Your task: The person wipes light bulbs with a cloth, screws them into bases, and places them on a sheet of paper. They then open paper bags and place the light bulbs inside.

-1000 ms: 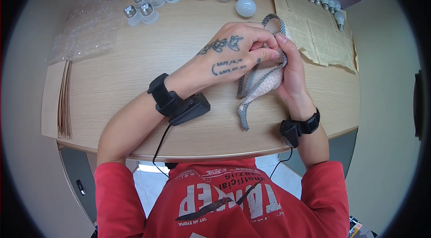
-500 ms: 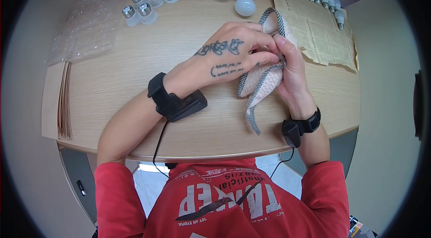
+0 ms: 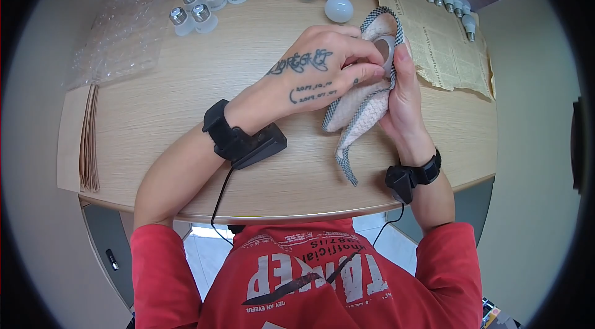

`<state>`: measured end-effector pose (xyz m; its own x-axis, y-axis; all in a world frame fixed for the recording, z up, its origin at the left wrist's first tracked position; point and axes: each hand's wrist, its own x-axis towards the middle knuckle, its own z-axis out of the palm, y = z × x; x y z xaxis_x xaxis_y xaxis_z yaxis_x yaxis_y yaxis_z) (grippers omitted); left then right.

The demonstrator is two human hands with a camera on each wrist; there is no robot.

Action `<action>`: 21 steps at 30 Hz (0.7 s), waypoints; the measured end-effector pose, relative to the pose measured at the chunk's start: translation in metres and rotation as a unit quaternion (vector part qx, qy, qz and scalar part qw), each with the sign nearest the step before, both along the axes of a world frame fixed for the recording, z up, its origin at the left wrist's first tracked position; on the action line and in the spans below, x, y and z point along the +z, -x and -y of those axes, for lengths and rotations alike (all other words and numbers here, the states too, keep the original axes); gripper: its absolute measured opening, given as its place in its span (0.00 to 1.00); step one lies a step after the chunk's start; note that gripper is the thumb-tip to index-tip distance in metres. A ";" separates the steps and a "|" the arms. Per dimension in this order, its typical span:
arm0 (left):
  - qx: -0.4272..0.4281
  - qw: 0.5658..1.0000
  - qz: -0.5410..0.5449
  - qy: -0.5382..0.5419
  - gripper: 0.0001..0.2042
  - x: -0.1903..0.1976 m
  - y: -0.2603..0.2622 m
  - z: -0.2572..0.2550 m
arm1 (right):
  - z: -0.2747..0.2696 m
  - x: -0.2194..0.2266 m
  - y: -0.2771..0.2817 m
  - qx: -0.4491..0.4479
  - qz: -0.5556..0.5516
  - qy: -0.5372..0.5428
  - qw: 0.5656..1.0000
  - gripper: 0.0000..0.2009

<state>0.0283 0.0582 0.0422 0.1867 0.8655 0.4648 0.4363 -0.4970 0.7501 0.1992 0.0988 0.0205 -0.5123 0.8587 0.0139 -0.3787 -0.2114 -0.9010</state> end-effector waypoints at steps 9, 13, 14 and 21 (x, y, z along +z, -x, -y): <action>-0.007 0.983 0.111 0.148 0.09 0.003 0.000 0.003 | 0.003 0.004 -0.004 0.028 -0.010 -0.039 0.999 0.29; -0.036 0.895 0.314 0.313 0.10 0.013 0.002 0.006 | 0.001 0.002 -0.005 0.021 0.078 -0.151 0.985 0.32; -0.035 0.895 0.309 0.319 0.11 0.016 0.001 0.007 | 0.001 0.001 -0.004 0.016 0.083 -0.166 0.982 0.31; -0.026 0.915 0.243 0.320 0.14 0.016 0.000 0.005 | 0.002 -0.001 -0.003 -0.034 0.139 -0.249 0.958 0.21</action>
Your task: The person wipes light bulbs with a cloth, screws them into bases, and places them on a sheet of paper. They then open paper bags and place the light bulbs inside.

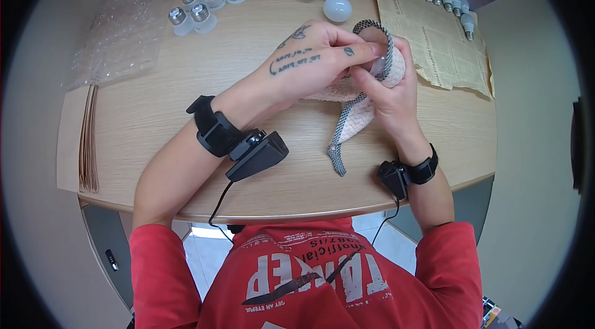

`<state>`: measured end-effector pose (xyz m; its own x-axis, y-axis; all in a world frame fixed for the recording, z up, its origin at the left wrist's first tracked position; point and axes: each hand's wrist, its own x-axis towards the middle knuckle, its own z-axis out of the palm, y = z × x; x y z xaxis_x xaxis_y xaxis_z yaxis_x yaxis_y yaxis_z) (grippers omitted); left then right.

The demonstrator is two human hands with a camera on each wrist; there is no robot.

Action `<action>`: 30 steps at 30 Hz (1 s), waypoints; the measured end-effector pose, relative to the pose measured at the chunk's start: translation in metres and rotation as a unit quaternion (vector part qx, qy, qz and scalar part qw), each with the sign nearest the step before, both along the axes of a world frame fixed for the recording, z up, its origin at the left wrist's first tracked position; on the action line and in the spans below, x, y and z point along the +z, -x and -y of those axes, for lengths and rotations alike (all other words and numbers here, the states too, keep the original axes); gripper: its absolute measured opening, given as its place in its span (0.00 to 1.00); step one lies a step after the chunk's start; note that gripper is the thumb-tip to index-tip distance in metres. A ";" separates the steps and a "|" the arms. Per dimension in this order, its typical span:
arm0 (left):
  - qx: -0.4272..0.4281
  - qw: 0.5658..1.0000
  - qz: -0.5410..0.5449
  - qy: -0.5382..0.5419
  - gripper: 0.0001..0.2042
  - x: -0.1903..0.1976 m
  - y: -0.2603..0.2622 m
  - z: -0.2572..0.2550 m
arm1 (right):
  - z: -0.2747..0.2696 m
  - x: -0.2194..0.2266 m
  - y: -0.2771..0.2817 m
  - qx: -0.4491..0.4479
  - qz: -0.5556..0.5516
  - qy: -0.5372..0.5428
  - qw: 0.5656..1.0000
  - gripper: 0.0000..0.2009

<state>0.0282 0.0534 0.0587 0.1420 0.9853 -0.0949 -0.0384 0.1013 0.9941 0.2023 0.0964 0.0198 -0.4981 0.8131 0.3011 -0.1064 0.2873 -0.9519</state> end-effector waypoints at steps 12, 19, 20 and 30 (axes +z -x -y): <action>-0.084 0.982 0.159 0.065 0.18 -0.012 -0.005 -0.001 | 0.002 0.003 0.000 -0.085 -0.019 0.005 0.996 0.12; -0.086 0.985 0.149 0.032 0.12 -0.021 -0.003 -0.005 | 0.001 0.008 -0.001 -0.144 -0.036 0.082 0.986 0.20; -0.088 0.985 0.147 0.036 0.12 -0.019 -0.001 -0.005 | 0.000 0.006 -0.004 -0.152 -0.027 0.091 0.984 0.20; -0.022 0.988 0.148 -0.039 0.11 -0.002 0.021 -0.009 | -0.008 -0.007 -0.001 -0.150 0.154 -0.116 0.970 0.12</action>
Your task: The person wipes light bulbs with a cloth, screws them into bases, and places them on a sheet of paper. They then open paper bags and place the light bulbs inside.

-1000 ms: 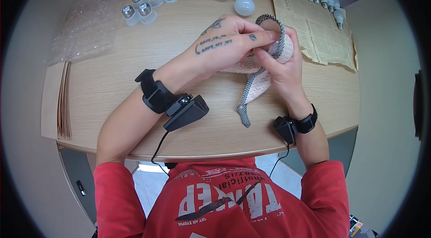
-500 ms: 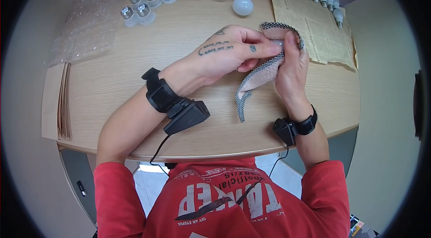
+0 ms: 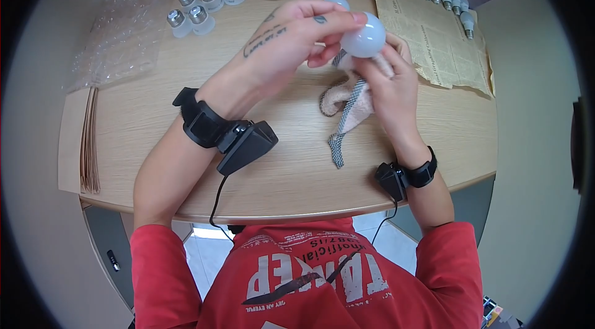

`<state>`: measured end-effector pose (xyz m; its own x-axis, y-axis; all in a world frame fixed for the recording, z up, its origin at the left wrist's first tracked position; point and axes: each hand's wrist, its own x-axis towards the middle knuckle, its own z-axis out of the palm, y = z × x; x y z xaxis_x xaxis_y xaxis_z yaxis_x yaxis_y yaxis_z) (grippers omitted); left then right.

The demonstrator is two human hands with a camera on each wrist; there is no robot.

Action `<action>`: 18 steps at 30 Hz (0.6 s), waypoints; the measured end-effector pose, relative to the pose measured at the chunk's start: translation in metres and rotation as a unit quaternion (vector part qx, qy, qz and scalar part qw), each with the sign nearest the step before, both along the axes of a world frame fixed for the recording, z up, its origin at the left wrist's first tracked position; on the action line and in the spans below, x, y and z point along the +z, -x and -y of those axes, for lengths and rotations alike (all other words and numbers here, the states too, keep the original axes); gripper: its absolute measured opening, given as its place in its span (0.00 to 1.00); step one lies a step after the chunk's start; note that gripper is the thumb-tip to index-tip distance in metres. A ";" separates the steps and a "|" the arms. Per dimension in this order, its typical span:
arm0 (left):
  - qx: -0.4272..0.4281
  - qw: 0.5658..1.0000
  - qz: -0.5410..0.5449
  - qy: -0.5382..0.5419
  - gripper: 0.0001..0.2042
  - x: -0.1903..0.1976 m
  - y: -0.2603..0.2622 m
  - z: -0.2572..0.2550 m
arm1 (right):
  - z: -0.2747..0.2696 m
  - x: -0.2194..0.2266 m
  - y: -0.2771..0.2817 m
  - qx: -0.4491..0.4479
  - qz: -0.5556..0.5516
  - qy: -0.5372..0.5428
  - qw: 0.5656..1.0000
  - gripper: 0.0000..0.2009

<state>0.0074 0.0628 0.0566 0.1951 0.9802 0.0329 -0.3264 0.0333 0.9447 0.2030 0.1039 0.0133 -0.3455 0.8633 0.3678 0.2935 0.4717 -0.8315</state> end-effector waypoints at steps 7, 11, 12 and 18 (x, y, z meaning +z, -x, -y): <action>0.054 0.991 -0.122 -0.011 0.14 0.006 0.002 0.001 | 0.002 0.002 0.006 0.037 0.028 -0.092 0.995 0.35; 0.053 0.975 -0.215 0.002 0.14 0.001 0.002 -0.001 | 0.005 0.004 0.006 0.056 -0.034 -0.038 0.997 0.39; 0.048 0.972 -0.231 -0.005 0.14 0.002 0.001 0.000 | 0.006 0.004 0.006 0.070 -0.054 -0.031 0.996 0.40; -0.009 0.975 -0.222 -0.022 0.13 -0.005 -0.004 0.001 | 0.010 0.003 0.007 0.120 -0.047 0.022 0.991 0.34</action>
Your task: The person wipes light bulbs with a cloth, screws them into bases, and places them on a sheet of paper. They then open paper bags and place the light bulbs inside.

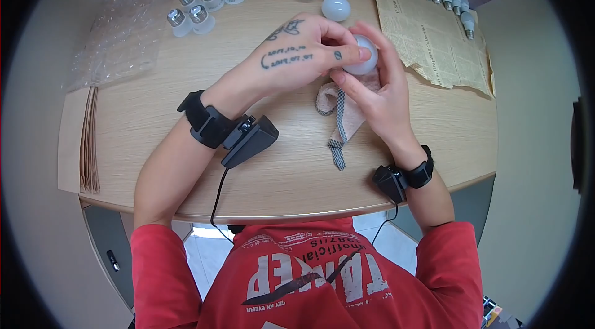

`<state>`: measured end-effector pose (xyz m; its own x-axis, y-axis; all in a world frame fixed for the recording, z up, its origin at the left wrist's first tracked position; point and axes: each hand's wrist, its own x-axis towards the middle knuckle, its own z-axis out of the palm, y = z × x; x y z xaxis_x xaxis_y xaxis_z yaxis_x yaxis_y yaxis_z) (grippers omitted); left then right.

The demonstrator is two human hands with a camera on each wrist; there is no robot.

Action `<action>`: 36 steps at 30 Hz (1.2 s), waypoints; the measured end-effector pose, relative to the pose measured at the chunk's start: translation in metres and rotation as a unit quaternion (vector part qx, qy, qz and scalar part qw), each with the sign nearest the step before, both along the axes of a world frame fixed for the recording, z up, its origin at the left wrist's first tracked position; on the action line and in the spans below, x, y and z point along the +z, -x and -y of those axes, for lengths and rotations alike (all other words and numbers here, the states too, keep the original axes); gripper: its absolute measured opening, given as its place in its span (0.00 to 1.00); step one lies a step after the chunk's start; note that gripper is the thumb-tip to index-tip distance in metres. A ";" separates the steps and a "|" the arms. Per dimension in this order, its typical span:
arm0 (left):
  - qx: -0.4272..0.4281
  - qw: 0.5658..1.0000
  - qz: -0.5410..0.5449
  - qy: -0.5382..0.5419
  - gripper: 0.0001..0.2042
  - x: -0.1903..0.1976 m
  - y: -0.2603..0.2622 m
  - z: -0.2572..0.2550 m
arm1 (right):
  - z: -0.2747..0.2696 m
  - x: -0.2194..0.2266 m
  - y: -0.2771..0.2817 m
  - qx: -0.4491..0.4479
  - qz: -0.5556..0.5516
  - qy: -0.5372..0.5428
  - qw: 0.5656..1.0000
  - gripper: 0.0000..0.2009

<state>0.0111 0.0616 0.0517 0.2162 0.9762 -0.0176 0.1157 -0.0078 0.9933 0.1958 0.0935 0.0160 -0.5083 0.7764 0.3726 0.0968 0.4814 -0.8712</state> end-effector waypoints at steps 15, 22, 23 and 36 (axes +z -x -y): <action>0.057 0.913 -0.374 -0.151 0.18 0.012 0.021 -0.001 | 0.001 -0.002 0.000 -0.033 0.030 0.027 0.999 0.22; 0.223 0.737 -0.606 -0.200 0.20 0.007 0.083 0.002 | 0.000 -0.002 -0.001 -0.043 0.065 -0.005 0.997 0.20; 0.239 0.715 -0.623 -0.209 0.20 0.007 0.094 0.004 | 0.000 -0.002 -0.001 -0.045 0.067 -0.003 0.997 0.20; 0.252 0.689 -0.674 -0.091 0.15 0.002 0.135 0.012 | 0.004 0.005 0.000 -0.054 0.053 0.085 0.994 0.19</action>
